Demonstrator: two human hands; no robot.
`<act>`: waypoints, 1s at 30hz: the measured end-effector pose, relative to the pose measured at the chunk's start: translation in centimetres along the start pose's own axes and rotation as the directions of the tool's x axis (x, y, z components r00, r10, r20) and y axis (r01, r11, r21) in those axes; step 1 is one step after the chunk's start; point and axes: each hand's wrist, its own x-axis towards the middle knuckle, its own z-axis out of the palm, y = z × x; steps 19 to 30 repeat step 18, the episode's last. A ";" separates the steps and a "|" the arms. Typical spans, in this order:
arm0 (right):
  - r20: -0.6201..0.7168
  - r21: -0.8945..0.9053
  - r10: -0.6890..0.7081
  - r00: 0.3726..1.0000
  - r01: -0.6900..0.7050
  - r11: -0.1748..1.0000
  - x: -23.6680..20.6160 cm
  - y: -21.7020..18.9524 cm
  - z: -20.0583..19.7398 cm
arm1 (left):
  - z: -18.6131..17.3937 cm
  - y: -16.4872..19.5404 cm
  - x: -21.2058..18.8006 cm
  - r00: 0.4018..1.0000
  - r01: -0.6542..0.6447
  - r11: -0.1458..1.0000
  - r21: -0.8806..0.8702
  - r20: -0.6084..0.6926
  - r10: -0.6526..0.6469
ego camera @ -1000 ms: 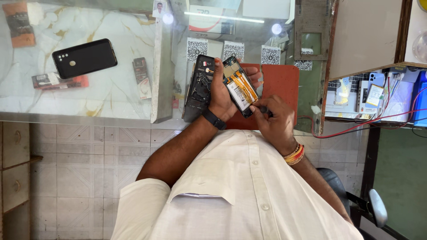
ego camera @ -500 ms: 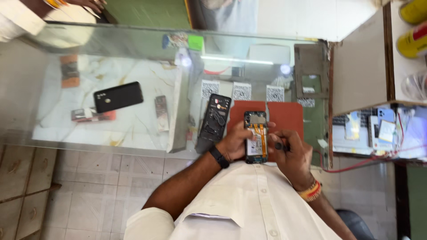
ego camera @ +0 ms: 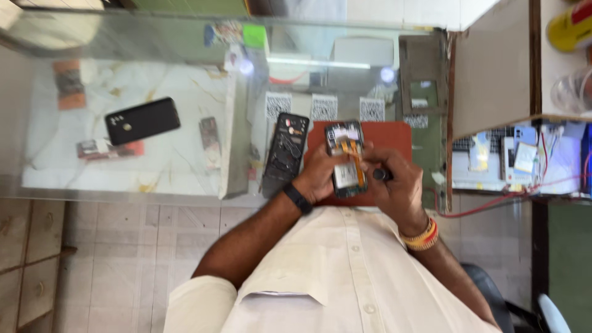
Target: The person uses a small black tool to pry and separate the battery and internal components of a disassembled smartphone. They repeatedly lift and adjust the battery and flex cables while holding the phone body steady on a red mat. The phone remains open throughout, and the person does not reassemble it.
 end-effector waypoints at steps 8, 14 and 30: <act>0.016 -0.088 0.161 0.987 -0.159 0.983 -2.2 2.5 -0.3 | 0.3 1.5 1.8 0.993 -0.111 0.989 -0.094 0.016 0.113; 0.126 -0.064 0.202 0.971 -0.195 0.979 -4.5 5.2 0.7 | -0.3 0.5 2.0 0.995 -0.103 0.992 -0.077 -0.024 0.102; 0.143 -0.106 0.156 0.977 -0.141 0.984 -5.4 7.0 1.0 | -0.4 0.2 2.2 0.993 -0.105 0.993 -0.052 -0.062 0.102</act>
